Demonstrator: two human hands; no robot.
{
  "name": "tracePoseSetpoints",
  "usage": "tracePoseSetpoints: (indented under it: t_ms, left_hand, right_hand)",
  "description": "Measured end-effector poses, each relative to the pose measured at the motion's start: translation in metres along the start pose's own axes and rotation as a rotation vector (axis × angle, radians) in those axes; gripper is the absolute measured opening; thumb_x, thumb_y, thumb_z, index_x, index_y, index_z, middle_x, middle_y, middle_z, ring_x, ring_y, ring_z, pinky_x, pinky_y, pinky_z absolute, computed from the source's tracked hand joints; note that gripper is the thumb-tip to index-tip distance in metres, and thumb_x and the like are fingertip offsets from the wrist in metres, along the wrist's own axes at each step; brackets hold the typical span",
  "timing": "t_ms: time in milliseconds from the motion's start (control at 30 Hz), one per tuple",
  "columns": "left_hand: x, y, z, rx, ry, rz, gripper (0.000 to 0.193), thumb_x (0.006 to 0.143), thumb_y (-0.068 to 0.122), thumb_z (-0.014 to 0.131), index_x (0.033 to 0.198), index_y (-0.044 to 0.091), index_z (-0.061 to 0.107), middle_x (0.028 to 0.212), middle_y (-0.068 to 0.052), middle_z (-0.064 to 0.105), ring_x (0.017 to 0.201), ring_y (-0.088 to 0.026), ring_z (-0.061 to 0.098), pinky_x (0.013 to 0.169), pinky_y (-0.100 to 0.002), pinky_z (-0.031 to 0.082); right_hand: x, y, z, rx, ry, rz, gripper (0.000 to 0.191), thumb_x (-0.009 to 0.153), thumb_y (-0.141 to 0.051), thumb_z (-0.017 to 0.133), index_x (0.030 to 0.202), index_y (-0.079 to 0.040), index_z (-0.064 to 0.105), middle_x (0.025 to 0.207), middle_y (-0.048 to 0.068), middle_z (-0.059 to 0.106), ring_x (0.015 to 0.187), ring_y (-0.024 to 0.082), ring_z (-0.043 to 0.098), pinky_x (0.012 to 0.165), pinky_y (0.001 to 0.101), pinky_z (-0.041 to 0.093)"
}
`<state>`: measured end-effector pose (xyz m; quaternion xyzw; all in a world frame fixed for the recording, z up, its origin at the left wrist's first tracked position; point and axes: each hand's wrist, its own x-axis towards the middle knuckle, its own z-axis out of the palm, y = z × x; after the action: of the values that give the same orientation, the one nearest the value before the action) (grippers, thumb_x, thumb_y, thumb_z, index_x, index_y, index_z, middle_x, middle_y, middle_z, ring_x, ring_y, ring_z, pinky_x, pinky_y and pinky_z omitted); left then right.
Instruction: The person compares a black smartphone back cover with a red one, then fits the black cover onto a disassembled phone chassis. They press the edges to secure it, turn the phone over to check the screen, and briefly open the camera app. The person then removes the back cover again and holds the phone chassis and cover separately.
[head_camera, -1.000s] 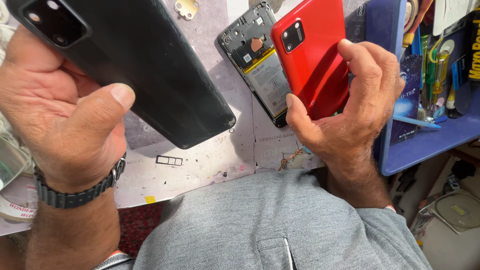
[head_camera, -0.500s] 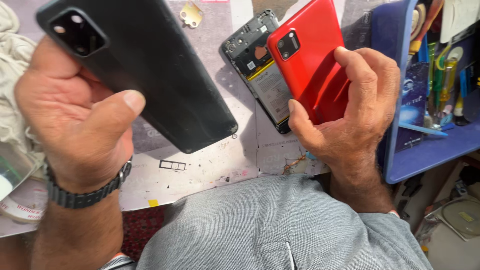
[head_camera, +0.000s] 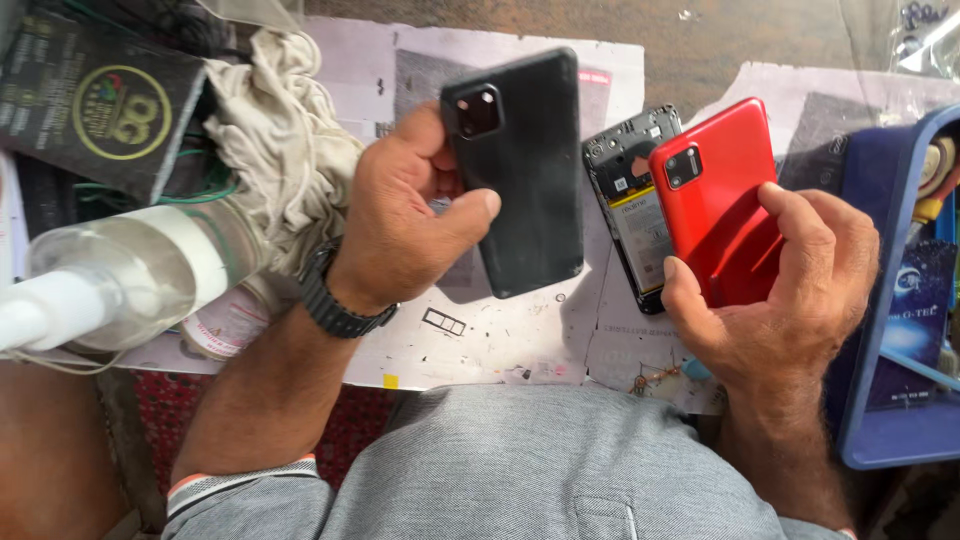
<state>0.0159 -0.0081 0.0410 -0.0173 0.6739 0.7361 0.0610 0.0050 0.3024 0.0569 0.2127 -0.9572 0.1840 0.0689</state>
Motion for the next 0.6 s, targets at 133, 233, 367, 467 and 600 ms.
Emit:
tracePoseSetpoints:
  t_ms: [133,233,367,467,600]
  left_hand:
    - [0.0,0.0024,0.0003,0.068,-0.02,-0.027,0.038,0.09,-0.004,0.068,0.127,-0.004,0.057,0.108,-0.009,0.072,0.094,-0.01,0.072,0.085,-0.025,0.063]
    - [0.0015,0.004,0.0017,0.068,-0.029,-0.032,0.041,0.09,-0.003,0.067,0.129,-0.004,0.056,0.108,-0.01,0.073,0.094,-0.01,0.072,0.085,-0.025,0.063]
    - [0.0032,0.0051,0.0015,0.068,-0.035,-0.036,0.04,0.089,-0.003,0.067,0.128,-0.004,0.056,0.108,-0.012,0.074,0.094,-0.011,0.074,0.084,-0.026,0.064]
    - [0.0035,0.0051,0.0012,0.099,-0.035,-0.028,0.04,0.089,-0.003,0.067,0.128,-0.005,0.056,0.106,-0.012,0.074,0.092,-0.012,0.074,0.082,-0.026,0.064]
    - [0.0037,0.006,0.0019,0.063,-0.033,-0.037,0.042,0.089,-0.003,0.066,0.129,-0.005,0.056,0.108,-0.012,0.074,0.094,-0.012,0.074,0.084,-0.027,0.065]
  right_hand:
    - [-0.0009,0.0014,-0.0012,-0.002,-0.014,0.012,0.07,0.079,-0.027,0.09,0.136,-0.002,0.056,0.122,0.02,0.052,0.114,0.03,0.055,0.092,0.0439,0.053]
    - [-0.0004,0.0014,-0.0024,0.006,-0.014,0.019,0.069,0.079,-0.028,0.09,0.134,-0.002,0.056,0.122,0.02,0.052,0.114,0.03,0.055,0.092,0.0445,0.053]
    - [0.0014,0.0018,-0.002,-0.019,-0.009,-0.005,0.071,0.077,-0.028,0.09,0.135,-0.002,0.057,0.126,0.02,0.053,0.114,0.03,0.055,0.097,0.0486,0.053]
    - [0.0014,0.0018,-0.0019,-0.007,-0.012,0.009,0.07,0.078,-0.029,0.089,0.135,-0.003,0.057,0.122,0.021,0.053,0.114,0.03,0.055,0.092,0.0461,0.053]
    - [0.0016,0.0018,-0.0017,-0.001,-0.013,0.017,0.07,0.078,-0.029,0.089,0.135,-0.003,0.058,0.125,0.021,0.053,0.114,0.03,0.056,0.093,0.0461,0.052]
